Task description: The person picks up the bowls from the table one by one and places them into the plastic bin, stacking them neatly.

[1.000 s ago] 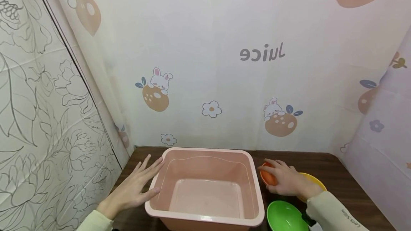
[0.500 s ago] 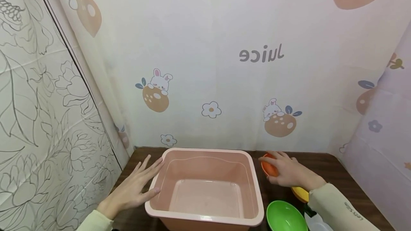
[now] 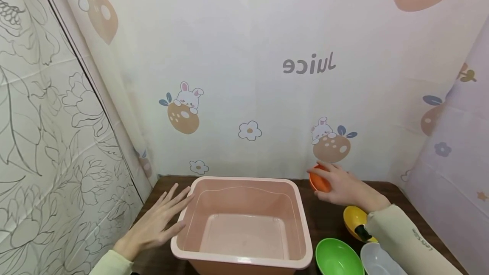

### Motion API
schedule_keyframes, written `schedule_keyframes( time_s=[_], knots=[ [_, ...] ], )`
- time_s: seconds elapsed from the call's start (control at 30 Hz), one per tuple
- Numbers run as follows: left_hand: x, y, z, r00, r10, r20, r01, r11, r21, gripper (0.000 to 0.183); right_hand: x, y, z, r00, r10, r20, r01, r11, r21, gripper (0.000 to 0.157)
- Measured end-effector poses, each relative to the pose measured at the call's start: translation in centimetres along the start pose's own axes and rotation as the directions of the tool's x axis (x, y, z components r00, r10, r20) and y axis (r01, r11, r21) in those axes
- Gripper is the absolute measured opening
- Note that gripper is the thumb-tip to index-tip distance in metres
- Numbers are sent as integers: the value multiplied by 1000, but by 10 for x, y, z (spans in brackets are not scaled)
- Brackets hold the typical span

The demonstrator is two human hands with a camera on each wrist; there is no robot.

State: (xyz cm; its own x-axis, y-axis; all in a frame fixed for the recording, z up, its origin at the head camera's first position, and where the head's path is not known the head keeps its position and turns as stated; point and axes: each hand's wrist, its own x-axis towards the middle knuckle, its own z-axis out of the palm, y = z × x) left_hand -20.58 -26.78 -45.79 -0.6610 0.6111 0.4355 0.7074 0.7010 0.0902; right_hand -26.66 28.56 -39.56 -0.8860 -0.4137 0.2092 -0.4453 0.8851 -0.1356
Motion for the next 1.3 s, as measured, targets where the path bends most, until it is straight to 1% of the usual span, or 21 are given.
schedule_keyframes(
  time_s=[0.17,0.3,0.73,0.9,1.1,1.3],
  knots=[
    [2,-1,0,999,27,-31,-27,1000,-4,62,5,-4,-10,999,-33,-34,33,999,6,61],
    [2,-2,1,999,16,-36,-16,1000,-4,63,9,-12,-16,998,-42,-43,42,999,3,60],
    [1,0,0,1000,-18,-21,17,1000,-25,63,22,-34,-19,996,-81,-40,81,997,-4,58],
    [0,1,0,999,-32,-15,32,999,-22,63,27,-41,-22,995,-100,-27,100,995,-6,57],
    [-1,2,0,999,-48,-4,48,999,-22,63,31,-50,-25,994,-105,-14,105,994,-10,57],
    [-1,2,0,999,-46,-11,45,999,-26,64,35,-59,-27,993,-121,-2,121,993,-15,58]
  ],
)
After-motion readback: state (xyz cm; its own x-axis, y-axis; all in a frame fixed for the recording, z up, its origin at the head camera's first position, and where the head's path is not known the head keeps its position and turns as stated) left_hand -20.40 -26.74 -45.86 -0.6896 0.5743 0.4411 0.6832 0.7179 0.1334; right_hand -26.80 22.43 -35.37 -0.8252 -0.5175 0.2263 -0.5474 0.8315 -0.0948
